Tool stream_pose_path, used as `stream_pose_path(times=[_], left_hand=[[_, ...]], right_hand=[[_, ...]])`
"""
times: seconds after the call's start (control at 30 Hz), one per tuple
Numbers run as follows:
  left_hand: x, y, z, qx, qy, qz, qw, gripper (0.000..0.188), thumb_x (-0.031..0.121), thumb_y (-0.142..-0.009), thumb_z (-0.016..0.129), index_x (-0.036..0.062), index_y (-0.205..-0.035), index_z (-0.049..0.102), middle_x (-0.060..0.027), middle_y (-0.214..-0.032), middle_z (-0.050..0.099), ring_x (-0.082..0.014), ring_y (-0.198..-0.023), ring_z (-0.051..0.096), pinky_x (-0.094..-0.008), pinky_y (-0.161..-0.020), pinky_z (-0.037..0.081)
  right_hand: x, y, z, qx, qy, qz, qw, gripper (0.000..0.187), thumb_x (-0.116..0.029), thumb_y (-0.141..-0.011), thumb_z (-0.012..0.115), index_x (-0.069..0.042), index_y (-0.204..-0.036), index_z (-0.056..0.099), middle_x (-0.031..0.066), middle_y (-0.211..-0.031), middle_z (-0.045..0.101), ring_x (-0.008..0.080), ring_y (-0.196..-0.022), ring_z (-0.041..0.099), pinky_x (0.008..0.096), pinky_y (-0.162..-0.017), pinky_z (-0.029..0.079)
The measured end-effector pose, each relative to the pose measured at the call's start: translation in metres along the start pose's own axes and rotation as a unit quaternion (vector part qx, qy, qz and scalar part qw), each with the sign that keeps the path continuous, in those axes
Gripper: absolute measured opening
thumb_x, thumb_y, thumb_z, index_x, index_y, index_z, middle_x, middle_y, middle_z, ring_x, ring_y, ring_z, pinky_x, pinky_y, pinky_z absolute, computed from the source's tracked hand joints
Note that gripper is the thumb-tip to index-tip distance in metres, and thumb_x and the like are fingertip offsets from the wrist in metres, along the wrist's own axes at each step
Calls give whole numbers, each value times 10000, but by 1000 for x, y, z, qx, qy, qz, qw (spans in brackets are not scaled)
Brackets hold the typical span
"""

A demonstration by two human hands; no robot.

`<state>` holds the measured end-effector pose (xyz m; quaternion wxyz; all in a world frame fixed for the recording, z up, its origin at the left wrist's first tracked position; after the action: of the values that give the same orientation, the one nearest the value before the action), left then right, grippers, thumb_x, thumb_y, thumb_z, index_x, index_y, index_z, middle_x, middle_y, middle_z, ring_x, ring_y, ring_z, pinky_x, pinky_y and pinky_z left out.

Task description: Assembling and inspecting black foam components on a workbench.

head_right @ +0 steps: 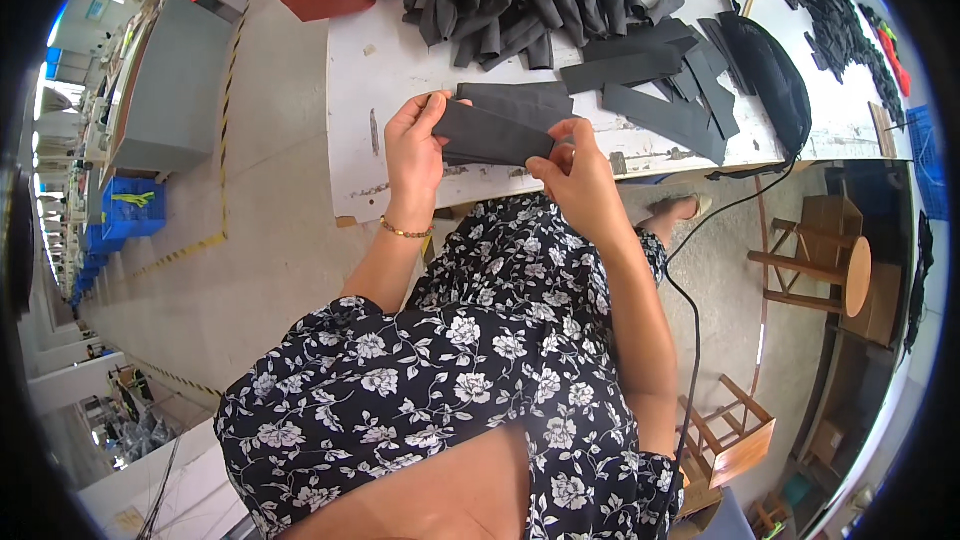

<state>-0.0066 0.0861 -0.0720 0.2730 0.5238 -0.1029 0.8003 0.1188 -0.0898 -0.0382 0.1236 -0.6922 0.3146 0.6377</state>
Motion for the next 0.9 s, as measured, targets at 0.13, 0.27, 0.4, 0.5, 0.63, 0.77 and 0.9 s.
stream_pose_path(times=[0.13, 0.27, 0.4, 0.5, 0.63, 0.77, 0.9], left_hand=[[-2, 8, 6, -16, 12, -24, 1000, 199, 145, -934, 611, -48, -980, 626, -178, -915, 690, -192, -787, 675, -271, -684, 552], [-2, 3, -1, -3, 15, -30, 999, 187, 163, -916, 633, -21, -948, 640, -131, -875, 703, -135, -738, 668, -204, -592, 517], [40, -12, -30, 140, 27, 93, 985, 189, 170, -909, 648, -15, -951, 645, -78, -866, 689, -115, -731, 647, -204, -607, 503], [33, -8, -26, 105, 9, 86, 991, 194, 174, -912, 647, -15, -955, 642, -63, -855, 680, -112, -740, 639, -211, -627, 505], [6, -1, -13, 72, 12, 26, 997, 191, 175, -925, 632, -14, -954, 636, -76, -895, 674, -123, -776, 647, -233, -655, 524], [-11, 3, -16, 85, -11, 25, 996, 186, 163, -928, 631, -17, -975, 638, -34, -880, 646, -86, -769, 584, -201, -669, 470], [-12, 5, -11, 136, -37, 64, 988, 223, 187, -930, 634, -32, -975, 637, -8, -878, 616, -66, -806, 503, -219, -752, 419]], right_hand=[[-10, 10, 0, -37, 56, -19, 998, 363, -41, -839, 654, -11, -1116, 421, 64, -693, 569, 111, -624, 512, 264, -573, 423], [-17, 23, -10, -58, 165, -33, 984, 401, -15, -791, 639, -28, -1133, 429, 64, -676, 568, 111, -621, 515, 271, -584, 430], [9, 29, -50, -12, 118, -8, 993, 373, 26, -785, 591, -37, -1127, 458, 1, -665, 534, 59, -606, 477, 228, -560, 402], [11, 15, -57, 35, 64, -23, 997, 261, -3, -835, 587, -21, -1077, 493, 7, -673, 545, 56, -589, 485, 215, -529, 387], [43, -14, -47, 127, 53, -30, 990, 239, -207, -927, 618, 24, -971, 569, 48, -727, 622, 95, -603, 567, 233, -544, 448], [49, -38, -35, 140, 8, -47, 989, 233, -190, -904, 651, 30, -948, 590, 51, -710, 628, 103, -628, 602, 246, -555, 475], [35, -57, -32, 167, 55, -60, 983, 196, -154, -872, 673, 35, -883, 621, 67, -704, 653, 112, -618, 609, 261, -570, 485]])
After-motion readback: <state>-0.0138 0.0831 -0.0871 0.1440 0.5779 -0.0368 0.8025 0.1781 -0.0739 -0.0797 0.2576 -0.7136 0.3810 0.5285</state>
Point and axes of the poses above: each hand's wrist, its own y-axis away from the middle knuckle, its own z-axis out of the palm, x = y × z, the point moved 5 cm from there along -y, towards the middle knuckle
